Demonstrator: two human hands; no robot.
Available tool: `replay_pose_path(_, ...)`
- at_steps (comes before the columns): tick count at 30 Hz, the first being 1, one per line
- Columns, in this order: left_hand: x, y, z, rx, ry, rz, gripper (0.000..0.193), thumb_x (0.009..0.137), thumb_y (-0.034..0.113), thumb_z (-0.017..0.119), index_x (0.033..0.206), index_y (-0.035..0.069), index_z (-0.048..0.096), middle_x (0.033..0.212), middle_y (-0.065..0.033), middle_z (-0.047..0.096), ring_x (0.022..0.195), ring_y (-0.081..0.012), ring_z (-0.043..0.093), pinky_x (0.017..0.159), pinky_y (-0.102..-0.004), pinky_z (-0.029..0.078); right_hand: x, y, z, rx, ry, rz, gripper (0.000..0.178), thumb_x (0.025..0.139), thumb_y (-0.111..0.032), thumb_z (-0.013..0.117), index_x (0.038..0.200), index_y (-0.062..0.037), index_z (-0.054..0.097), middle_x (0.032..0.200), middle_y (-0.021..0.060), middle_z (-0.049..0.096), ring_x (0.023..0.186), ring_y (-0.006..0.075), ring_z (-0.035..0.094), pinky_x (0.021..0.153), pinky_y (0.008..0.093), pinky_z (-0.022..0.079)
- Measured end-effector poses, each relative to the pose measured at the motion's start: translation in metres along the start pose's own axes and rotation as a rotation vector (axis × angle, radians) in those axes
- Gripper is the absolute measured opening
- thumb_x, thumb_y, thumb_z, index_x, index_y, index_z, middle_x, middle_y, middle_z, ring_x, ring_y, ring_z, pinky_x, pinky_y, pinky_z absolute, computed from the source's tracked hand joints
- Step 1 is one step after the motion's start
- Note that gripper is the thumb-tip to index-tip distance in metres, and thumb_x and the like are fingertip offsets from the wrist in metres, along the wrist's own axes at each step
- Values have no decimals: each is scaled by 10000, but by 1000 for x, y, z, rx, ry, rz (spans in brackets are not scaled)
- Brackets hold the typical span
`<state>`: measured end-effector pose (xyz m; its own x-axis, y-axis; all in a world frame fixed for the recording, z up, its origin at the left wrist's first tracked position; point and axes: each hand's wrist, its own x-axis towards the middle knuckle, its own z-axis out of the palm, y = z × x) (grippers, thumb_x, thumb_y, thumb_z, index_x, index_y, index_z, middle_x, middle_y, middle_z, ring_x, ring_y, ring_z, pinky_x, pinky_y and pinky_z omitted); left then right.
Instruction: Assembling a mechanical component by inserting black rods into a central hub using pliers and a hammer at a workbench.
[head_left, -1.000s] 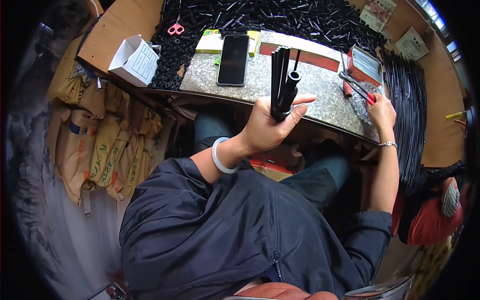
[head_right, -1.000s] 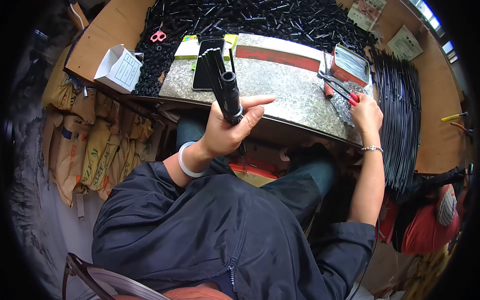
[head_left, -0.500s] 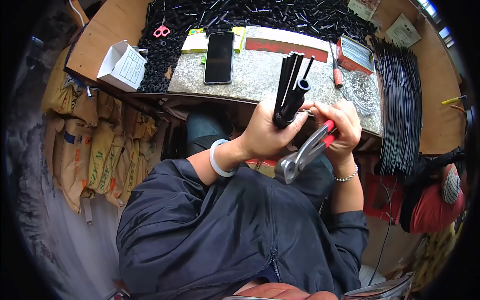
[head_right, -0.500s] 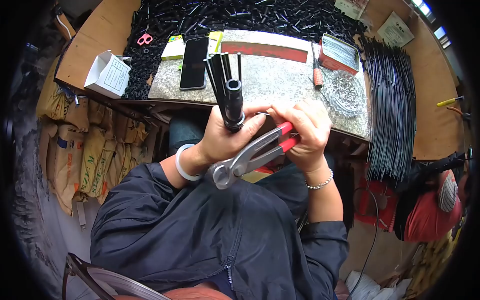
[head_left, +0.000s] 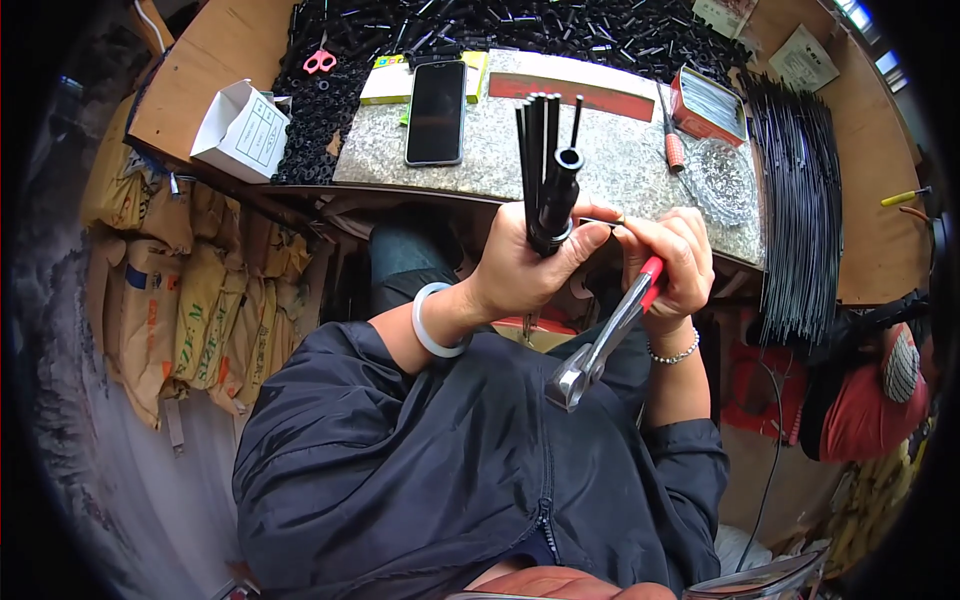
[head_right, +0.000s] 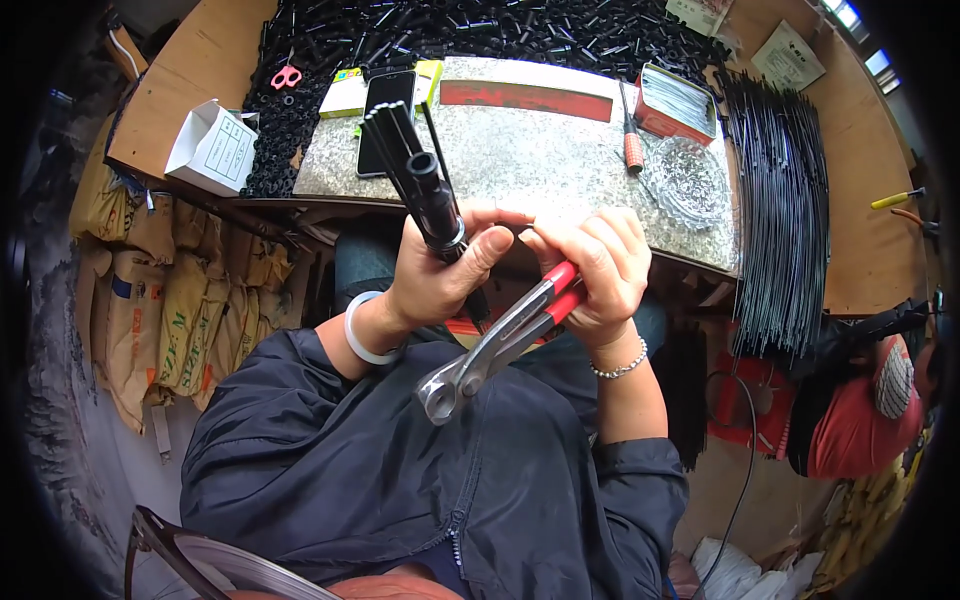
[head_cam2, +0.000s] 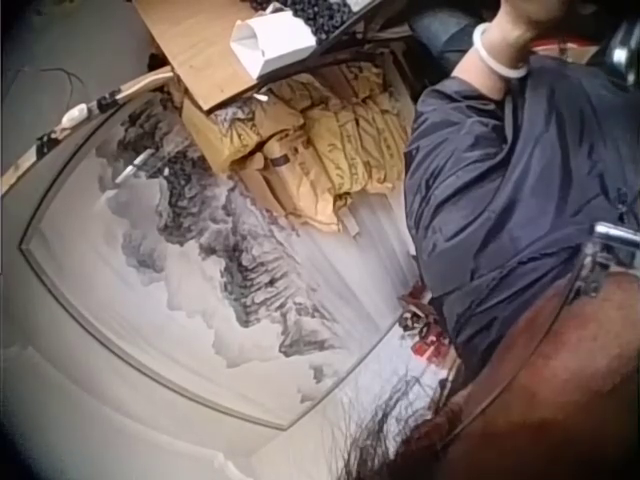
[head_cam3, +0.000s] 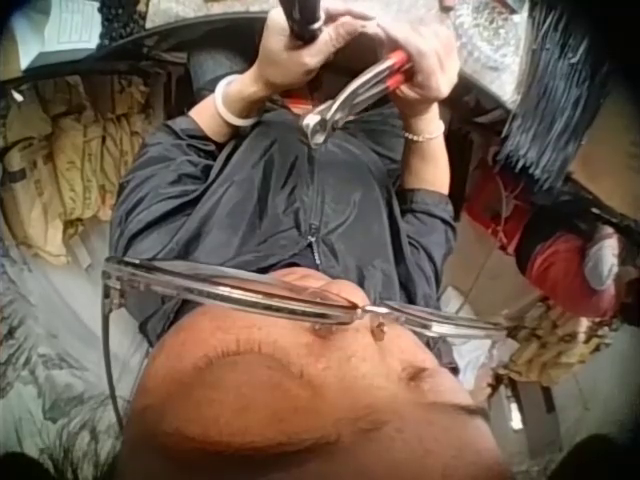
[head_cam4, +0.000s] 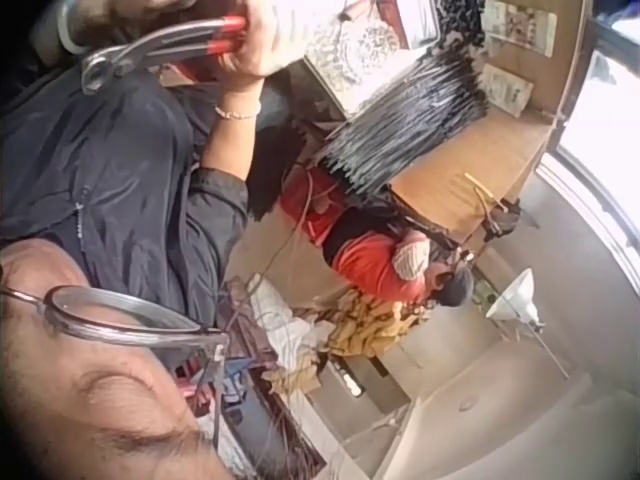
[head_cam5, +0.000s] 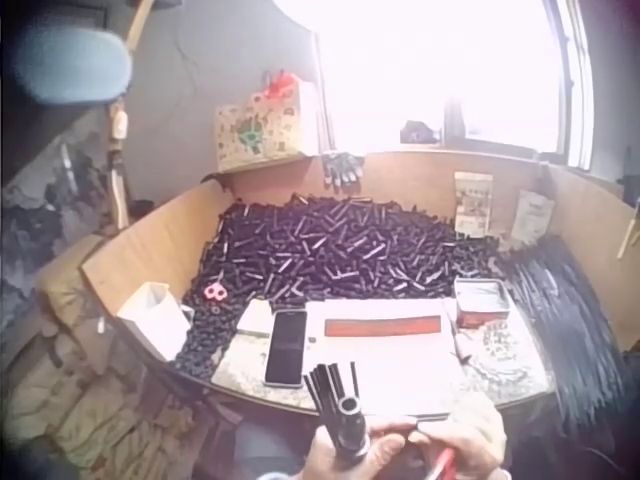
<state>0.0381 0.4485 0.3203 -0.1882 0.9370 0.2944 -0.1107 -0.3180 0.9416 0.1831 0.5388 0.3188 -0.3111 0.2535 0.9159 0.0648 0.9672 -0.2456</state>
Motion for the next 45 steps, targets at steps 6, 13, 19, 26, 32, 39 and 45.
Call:
replay_pose_path(6,3,-7,-2,39,69,86,116,870,71,664,907,-39,669,770,-44,658,701,-56,589,591,-217,471,0,-8,-1,20,-52,-22,158,774,-89,747,858,-9,640,614,45,529,540,198,502,540,309,406)
replay_pose_path(13,3,-5,-5,169,-16,102,165,853,-5,645,1012,-49,634,674,21,601,595,-11,512,530,-160,396,1,-14,10,56,-21,-68,249,726,-108,741,944,-48,636,661,31,568,533,179,512,518,311,378)
replay_pose_path(19,0,-2,-1,26,5,76,140,856,33,621,970,-32,671,682,-10,641,602,-20,568,514,-197,444,-2,-8,15,62,39,49,227,729,-64,747,931,-35,647,649,53,554,548,202,503,532,318,387)
replay_pose_path(26,0,0,-9,15,-30,-2,167,867,15,587,1000,-48,667,743,-23,657,663,-34,575,568,-207,463,-10,-10,17,38,77,103,198,729,-19,750,894,-37,643,650,56,558,557,210,513,545,326,407)
replay_pose_path(32,3,-14,-6,91,7,199,275,903,15,546,1162,-43,620,710,38,573,631,-11,467,539,-184,370,2,-26,28,184,37,-30,300,729,-95,746,997,-57,617,710,39,583,568,185,527,550,318,407)
replay_pose_path(39,2,-16,-9,67,-39,217,264,921,19,520,1157,-38,625,670,54,500,613,-12,423,520,-191,343,0,-27,36,177,37,-29,359,680,-92,760,1006,-57,613,708,37,583,569,192,530,560,327,419)
replay_pose_path(45,3,-16,-8,90,3,265,250,924,25,527,1141,-37,634,670,51,506,613,-12,428,524,-193,352,0,-27,38,183,49,-17,387,638,-82,762,993,-49,610,698,33,572,565,192,525,558,327,416)
